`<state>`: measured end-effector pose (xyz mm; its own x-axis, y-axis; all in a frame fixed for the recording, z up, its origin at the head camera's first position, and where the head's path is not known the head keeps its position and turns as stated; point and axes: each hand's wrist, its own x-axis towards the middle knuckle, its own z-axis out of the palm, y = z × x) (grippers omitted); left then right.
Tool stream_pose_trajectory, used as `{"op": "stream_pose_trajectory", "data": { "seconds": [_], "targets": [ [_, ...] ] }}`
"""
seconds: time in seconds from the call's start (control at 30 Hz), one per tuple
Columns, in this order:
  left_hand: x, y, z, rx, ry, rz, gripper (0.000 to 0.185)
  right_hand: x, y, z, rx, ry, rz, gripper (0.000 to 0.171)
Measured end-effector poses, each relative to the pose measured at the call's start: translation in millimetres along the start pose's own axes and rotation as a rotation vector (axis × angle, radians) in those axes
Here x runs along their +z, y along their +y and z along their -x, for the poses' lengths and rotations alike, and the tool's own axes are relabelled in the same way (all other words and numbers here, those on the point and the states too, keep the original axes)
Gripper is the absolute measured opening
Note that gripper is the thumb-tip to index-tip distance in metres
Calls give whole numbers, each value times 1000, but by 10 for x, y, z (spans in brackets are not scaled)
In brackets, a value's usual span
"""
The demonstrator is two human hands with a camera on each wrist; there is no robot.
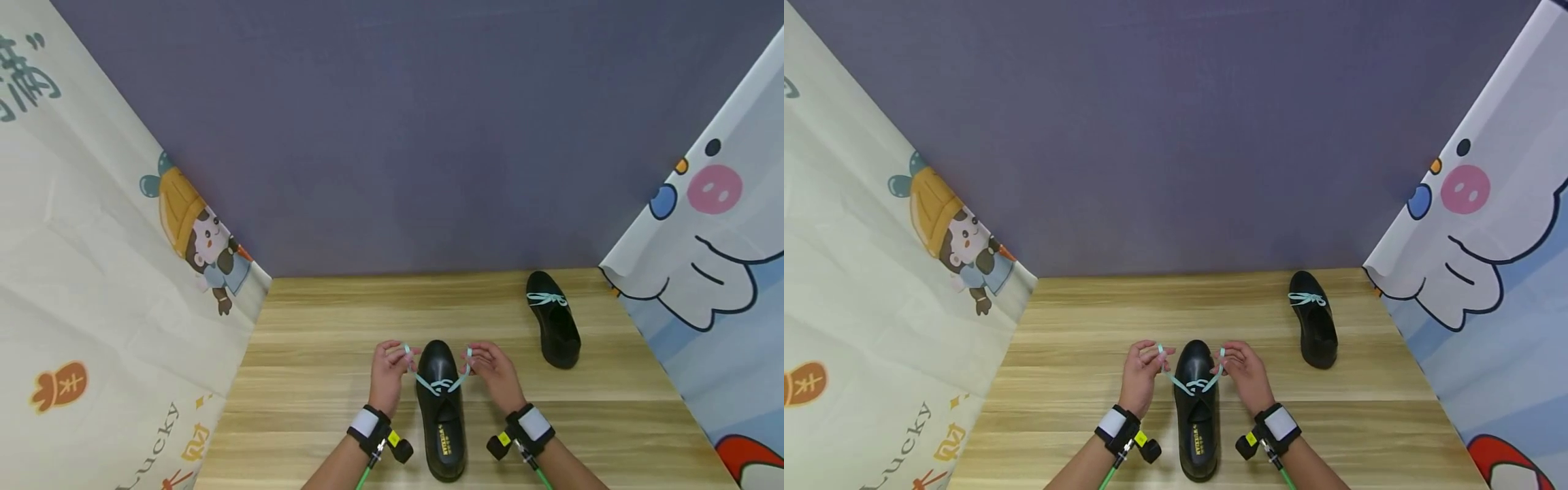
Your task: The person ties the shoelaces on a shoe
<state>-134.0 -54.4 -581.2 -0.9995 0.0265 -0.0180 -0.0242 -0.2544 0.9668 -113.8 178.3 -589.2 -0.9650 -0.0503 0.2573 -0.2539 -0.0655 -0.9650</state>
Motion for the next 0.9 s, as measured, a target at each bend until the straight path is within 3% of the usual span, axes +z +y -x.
{"op": "stream_pose_trajectory", "data": {
  "seconds": [0.2, 0.37, 0.47, 0.6, 0.9],
  "targets": [
    [131, 49, 9, -83, 38, 0, 27, 124, -19, -87, -18, 11, -8, 25],
    [168, 64, 30, -149, 31, 2, 26, 229, -48, -123, -17, 31, 6, 20],
    [178, 50, 42, -177, 19, -2, 26, 289, -82, -136, 27, 54, 24, 18],
    [199, 21, 49, -177, -3, 19, 23, 365, -129, -144, 101, 71, 60, 18],
    [300, 118, 72, -196, -52, -33, 24, 492, -163, -129, 99, 45, 187, 16]
  ]
}}
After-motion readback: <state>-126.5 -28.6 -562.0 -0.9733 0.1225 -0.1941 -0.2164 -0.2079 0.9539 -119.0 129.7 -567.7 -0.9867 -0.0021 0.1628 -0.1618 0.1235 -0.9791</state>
